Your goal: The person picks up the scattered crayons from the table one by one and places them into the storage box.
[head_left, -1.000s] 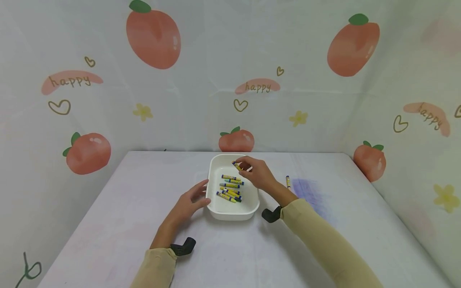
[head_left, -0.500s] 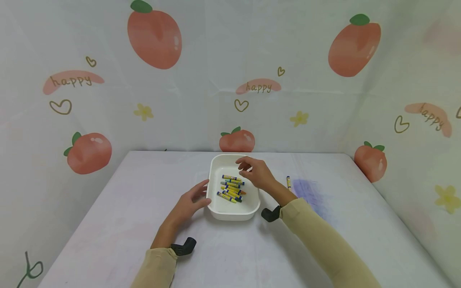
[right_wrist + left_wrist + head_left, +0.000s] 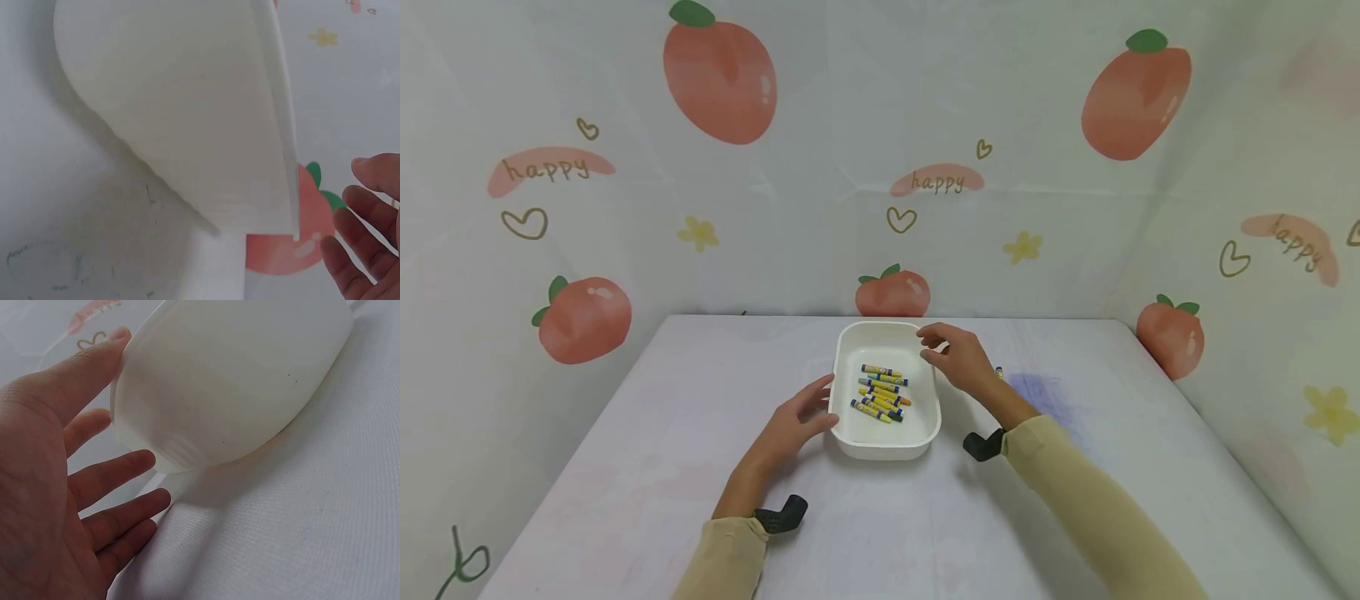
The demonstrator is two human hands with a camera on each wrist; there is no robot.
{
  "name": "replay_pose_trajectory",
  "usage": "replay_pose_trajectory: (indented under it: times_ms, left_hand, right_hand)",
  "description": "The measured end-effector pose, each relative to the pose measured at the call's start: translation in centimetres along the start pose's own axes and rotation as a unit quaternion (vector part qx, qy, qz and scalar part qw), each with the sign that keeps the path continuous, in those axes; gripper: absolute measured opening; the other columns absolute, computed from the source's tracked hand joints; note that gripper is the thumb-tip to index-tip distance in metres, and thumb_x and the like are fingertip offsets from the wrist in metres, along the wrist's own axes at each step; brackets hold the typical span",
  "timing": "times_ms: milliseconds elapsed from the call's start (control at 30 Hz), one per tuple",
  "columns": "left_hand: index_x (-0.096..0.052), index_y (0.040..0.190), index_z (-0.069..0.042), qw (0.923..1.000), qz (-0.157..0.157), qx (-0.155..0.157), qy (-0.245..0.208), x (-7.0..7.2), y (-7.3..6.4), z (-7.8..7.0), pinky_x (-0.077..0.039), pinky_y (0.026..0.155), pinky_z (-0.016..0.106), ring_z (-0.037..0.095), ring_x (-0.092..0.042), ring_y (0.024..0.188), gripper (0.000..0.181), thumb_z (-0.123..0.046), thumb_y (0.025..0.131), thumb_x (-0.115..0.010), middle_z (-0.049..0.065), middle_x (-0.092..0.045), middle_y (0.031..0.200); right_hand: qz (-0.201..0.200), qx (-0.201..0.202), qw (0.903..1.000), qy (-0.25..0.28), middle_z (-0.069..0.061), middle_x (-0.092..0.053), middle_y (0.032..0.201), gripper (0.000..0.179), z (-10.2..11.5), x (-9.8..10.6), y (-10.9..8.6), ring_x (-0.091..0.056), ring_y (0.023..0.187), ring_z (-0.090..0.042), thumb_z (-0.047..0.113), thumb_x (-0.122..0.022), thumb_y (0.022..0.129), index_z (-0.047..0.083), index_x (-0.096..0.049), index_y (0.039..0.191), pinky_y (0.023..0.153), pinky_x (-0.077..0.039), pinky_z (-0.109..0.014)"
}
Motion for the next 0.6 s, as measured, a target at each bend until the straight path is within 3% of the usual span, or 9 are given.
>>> replay_pose_trajectory:
  times_ms: [133, 400, 600]
  left_hand:
    - [-0.041, 0.148, -0.033, 1.0000, 0.001, 0.002, 0.000, 0.0, 0.0, 0.0, -0.036, 0.104, 0.057, 0.028, -0.048, 0.128, 0.067, -0.038, 0.089, -0.070, 0.007, -0.054, 0.139]
    - [-0.040, 0.148, -0.033, 1.0000, 0.000, 0.005, 0.003, 0.0, -0.1, -0.1, -0.036, 0.104, 0.057, 0.029, -0.048, 0.128, 0.067, -0.038, 0.089, -0.070, 0.007, -0.054, 0.138]
    - [-0.040, 0.148, -0.034, 1.0000, 0.002, 0.005, 0.004, 0.1, -0.1, -0.2, -0.037, 0.104, 0.056, 0.029, -0.048, 0.128, 0.066, -0.038, 0.089, -0.070, 0.007, -0.054, 0.138]
  right_hand:
    - [-0.005, 0.004, 0.9999, -0.014, -0.006, -0.068, 0.106, 0.031, -0.6, 0.6, -0.2, -0.062, 0.099, -0.023, 0.011, -0.073, 0.087, 0.008, -0.066, 0.117, 0.081, -0.053, -0.038]
    - [0.021, 0.023, 0.9934, -0.110, -0.008, -0.066, 0.113, 0.035, -2.4, 1.2, -0.5, -0.057, 0.106, -0.026, 0.012, -0.075, 0.085, 0.008, -0.066, 0.119, 0.088, -0.050, -0.043]
    - [0.040, 0.010, 0.9915, -0.123, -0.009, -0.065, 0.116, 0.037, -4.2, 1.6, -1.0, -0.054, 0.108, -0.028, 0.013, -0.075, 0.085, 0.007, -0.066, 0.121, 0.090, -0.048, -0.043]
Point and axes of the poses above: each hand's wrist, its own y-axis towards the middle knuckle, its own x-axis out of the back of the hand, z = x × y, the point moved 8 cm from there along y, towards the middle knuckle
